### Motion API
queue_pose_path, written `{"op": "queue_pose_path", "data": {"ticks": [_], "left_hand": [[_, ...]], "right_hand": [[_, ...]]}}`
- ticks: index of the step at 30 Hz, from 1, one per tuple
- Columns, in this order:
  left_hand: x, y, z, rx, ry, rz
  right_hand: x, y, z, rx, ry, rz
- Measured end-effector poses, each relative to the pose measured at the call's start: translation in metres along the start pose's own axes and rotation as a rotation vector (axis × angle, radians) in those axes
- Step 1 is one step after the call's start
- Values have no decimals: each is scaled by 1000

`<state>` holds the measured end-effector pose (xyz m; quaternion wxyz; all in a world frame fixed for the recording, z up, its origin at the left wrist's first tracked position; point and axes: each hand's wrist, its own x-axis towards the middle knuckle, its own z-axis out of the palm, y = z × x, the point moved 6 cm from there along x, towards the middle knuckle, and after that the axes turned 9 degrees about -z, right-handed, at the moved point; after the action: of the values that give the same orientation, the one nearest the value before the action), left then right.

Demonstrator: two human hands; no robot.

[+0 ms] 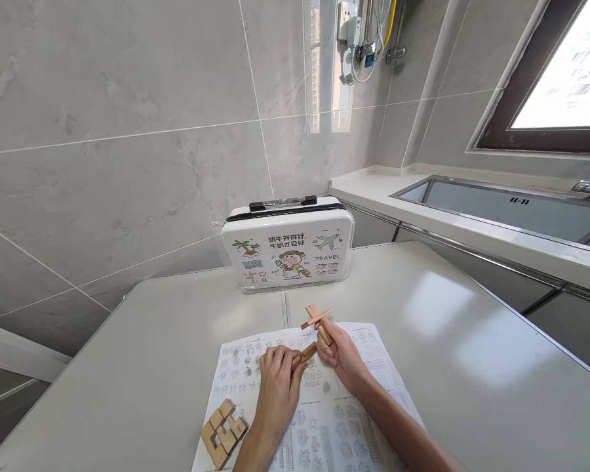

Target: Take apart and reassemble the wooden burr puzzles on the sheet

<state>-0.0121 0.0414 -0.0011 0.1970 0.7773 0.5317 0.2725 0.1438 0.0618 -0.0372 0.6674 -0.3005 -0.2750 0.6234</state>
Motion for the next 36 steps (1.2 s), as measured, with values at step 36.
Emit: {"op": "queue_pose_path", "data": {"ticks": [36], "left_hand": [[7, -9, 12, -1175, -85, -486]], "right_hand": [[-13, 27, 25, 153, -292, 299]]}}
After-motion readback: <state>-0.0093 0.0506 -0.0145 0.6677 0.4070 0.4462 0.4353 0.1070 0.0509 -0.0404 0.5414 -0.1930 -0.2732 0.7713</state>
